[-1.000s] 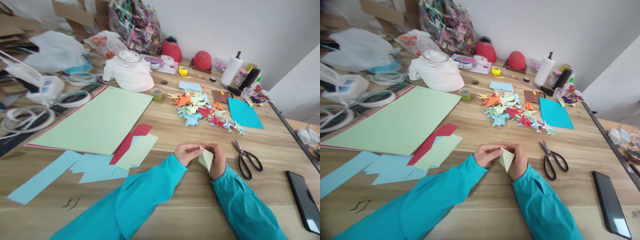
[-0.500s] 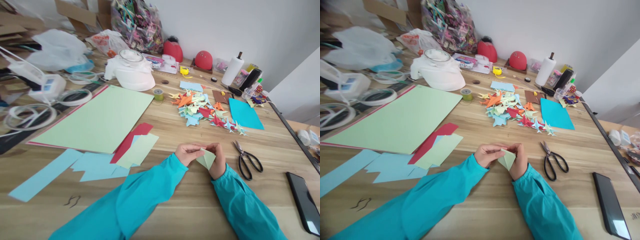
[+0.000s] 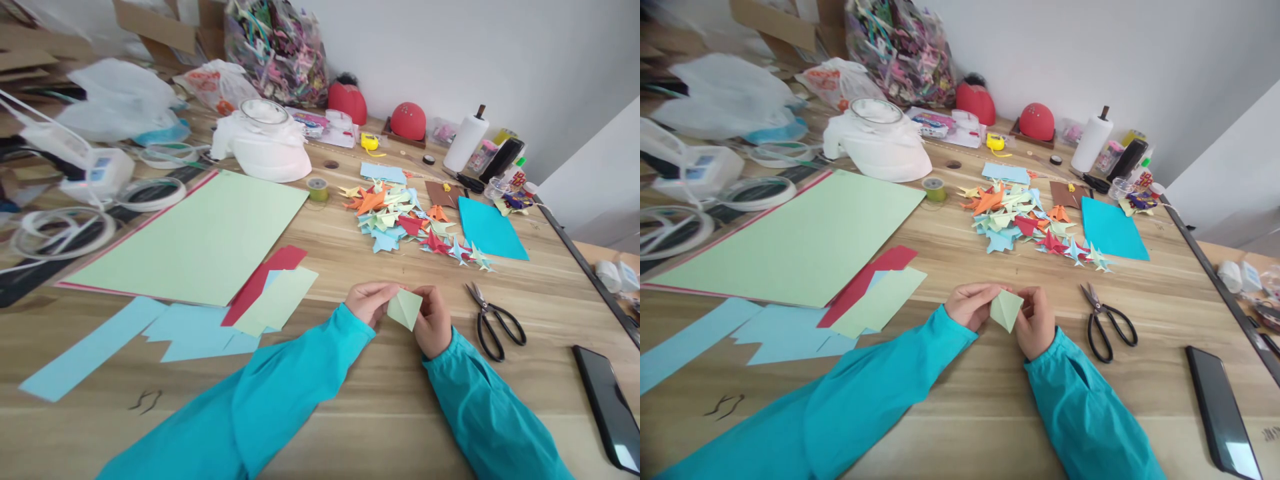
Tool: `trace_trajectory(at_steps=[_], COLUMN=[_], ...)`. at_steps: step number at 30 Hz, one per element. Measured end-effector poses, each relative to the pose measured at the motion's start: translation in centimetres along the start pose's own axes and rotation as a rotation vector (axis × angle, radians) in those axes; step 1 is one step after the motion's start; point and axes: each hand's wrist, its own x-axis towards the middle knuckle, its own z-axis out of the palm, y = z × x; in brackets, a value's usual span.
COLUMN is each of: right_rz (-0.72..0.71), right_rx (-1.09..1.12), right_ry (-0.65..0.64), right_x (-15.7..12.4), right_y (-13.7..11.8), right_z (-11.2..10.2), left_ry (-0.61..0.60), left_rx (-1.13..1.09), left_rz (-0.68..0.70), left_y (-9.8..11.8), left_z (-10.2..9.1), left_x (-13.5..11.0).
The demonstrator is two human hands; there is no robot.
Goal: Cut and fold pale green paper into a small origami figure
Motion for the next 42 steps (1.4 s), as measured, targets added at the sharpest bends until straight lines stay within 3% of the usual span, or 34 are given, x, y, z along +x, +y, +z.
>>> trace_trajectory(at_steps=[6, 20, 31, 37, 42], right_rz=[-0.085, -0.093, -0.011, -0.006, -0.002], right_rx=[-0.051, -0.164, 0.147, 0.115, 0.097], right_ry=[-0.068, -0.007, -0.043, -0.061, -0.051], right_x=[0.1, 0.0, -0.1, -0.1, -0.1], right_y=[-0.2, -0.5, -0.5, -0.4, -0.5], right_z=[-0.4, -0.4, -0.7, -0.4, -0.3], left_ry=[0.071, 0.010, 0.010, 0.010, 0.014], left_rx=[-0.063, 0.000, 0.028, 0.213, 0.157], left_rz=[0.034, 0.033, 0.073, 0.136, 0.096], left_y=[-0.4, -0.7, -1.0, -0.9, -1.0], left_z=[0.1, -0.1, -0.4, -0.4, -0.6], left_x=[0.2, 0.3, 0.6, 0.3, 0.6])
